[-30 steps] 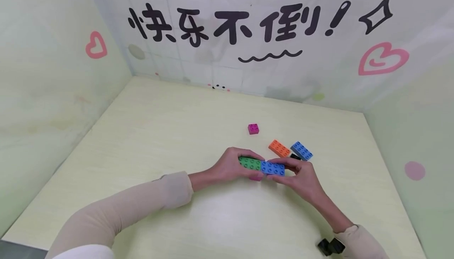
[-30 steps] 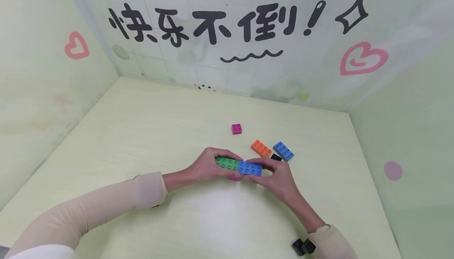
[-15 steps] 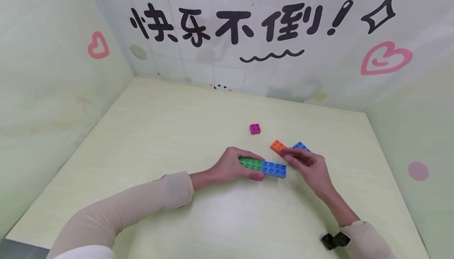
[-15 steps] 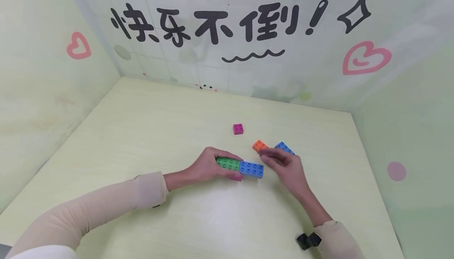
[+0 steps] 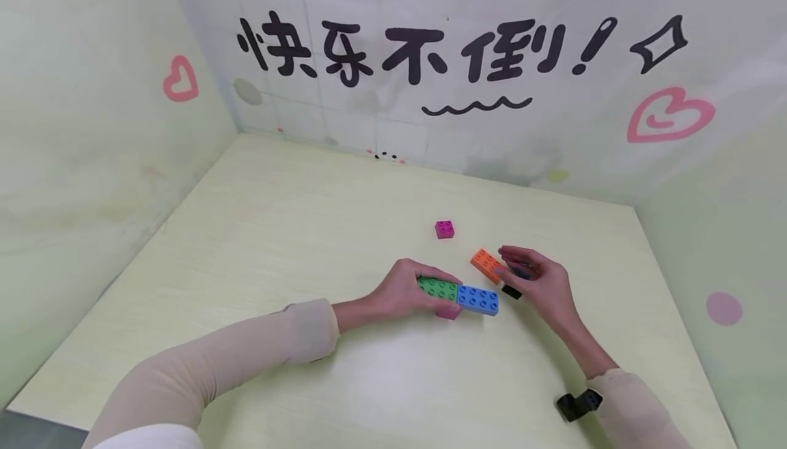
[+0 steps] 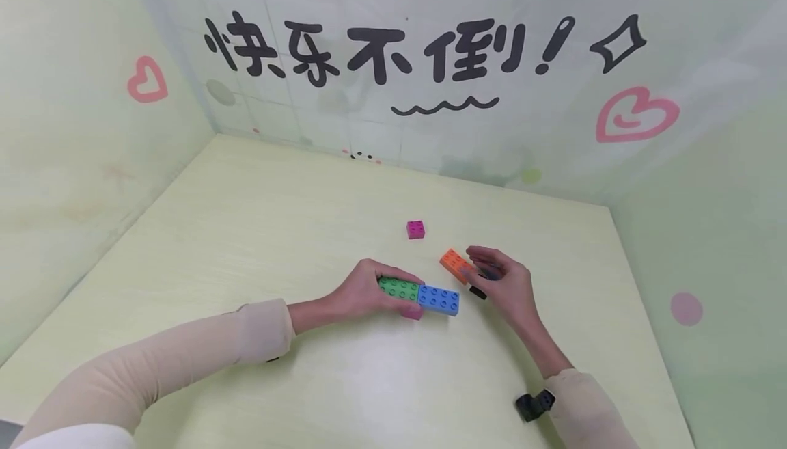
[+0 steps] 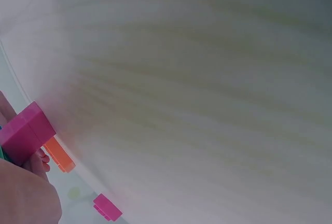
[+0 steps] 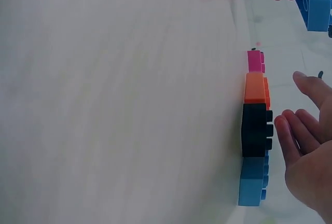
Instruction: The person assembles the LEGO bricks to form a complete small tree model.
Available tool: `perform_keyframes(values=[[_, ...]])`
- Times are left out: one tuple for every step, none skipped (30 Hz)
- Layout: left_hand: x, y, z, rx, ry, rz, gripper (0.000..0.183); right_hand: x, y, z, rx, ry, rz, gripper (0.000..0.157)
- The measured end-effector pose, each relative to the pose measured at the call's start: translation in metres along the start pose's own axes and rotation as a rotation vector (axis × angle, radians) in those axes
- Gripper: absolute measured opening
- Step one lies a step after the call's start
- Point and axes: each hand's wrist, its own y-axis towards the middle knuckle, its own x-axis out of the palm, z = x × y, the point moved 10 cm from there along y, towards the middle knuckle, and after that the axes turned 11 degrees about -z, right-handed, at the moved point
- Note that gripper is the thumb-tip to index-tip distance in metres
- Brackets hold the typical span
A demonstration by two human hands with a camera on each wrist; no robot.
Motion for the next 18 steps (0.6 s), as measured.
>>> perform_keyframes(values=[[0.000,0.000,0.000,0.002,0.002,0.001,0.036,0.001,0.000,0.001,0.003,-0.030,-0.003,0.046],[0.000,0.000,0.001,0.004,0.004,0.001,0.036,0.002,0.000,0.001,0.006,-0.051,-0.006,0.046],[0.001,0.000,0.001,0.008,0.005,0.001,0.036,0.003,0.000,0.002,0.010,-0.065,-0.007,0.047],[0.001,0.000,0.001,0.011,0.005,0.000,0.036,0.003,0.000,0.004,0.015,-0.076,-0.008,0.047],[0.002,0.000,0.001,0.014,0.004,-0.002,0.036,0.004,0.000,0.006,0.025,-0.084,-0.006,0.047],[0.003,0.000,0.001,0.017,0.002,-0.005,0.036,0.004,-0.001,0.007,0.032,-0.089,-0.004,0.047],[0.003,0.000,0.001,0.020,0.002,-0.008,0.036,0.005,-0.001,0.009,0.041,-0.099,-0.003,0.048],[0.004,0.000,0.001,0.023,0.001,-0.011,0.036,0.006,-0.001,0.011,0.050,-0.109,-0.001,0.048],[0.005,-0.001,0.001,0.026,0.000,-0.013,0.036,0.006,-0.002,0.012,0.056,-0.122,0.000,0.049],[0.005,-0.001,0.001,0.027,0.000,-0.015,0.036,0.007,-0.002,0.013,0.061,-0.134,0.000,0.049],[0.005,-0.001,0.000,0.028,0.000,-0.016,0.036,0.008,-0.002,0.013,0.066,-0.149,0.000,0.050],[0.005,-0.001,0.001,0.030,0.002,-0.016,0.036,0.009,-0.002,0.013,0.070,-0.165,-0.001,0.051],[0.005,-0.001,0.001,0.030,0.006,-0.015,0.036,0.009,-0.002,0.014,0.076,-0.183,0.000,0.052],[0.005,-0.001,0.001,0.032,0.008,-0.014,0.036,0.010,-0.001,0.014,0.079,-0.198,0.000,0.053],[0.005,-0.001,0.001,0.034,0.009,-0.012,0.036,0.011,-0.001,0.014,0.084,-0.215,0.000,0.054],[0.004,-0.001,0.001,0.035,0.012,-0.011,0.036,0.011,-0.001,0.015,0.089,-0.229,-0.001,0.055],[0.004,-0.001,0.002,0.035,0.015,-0.010,0.036,0.012,0.000,0.015,0.094,-0.244,-0.001,0.055],[0.004,-0.001,0.002,0.036,0.017,-0.008,0.036,0.012,0.000,0.016,0.097,-0.255,0.000,0.056]])
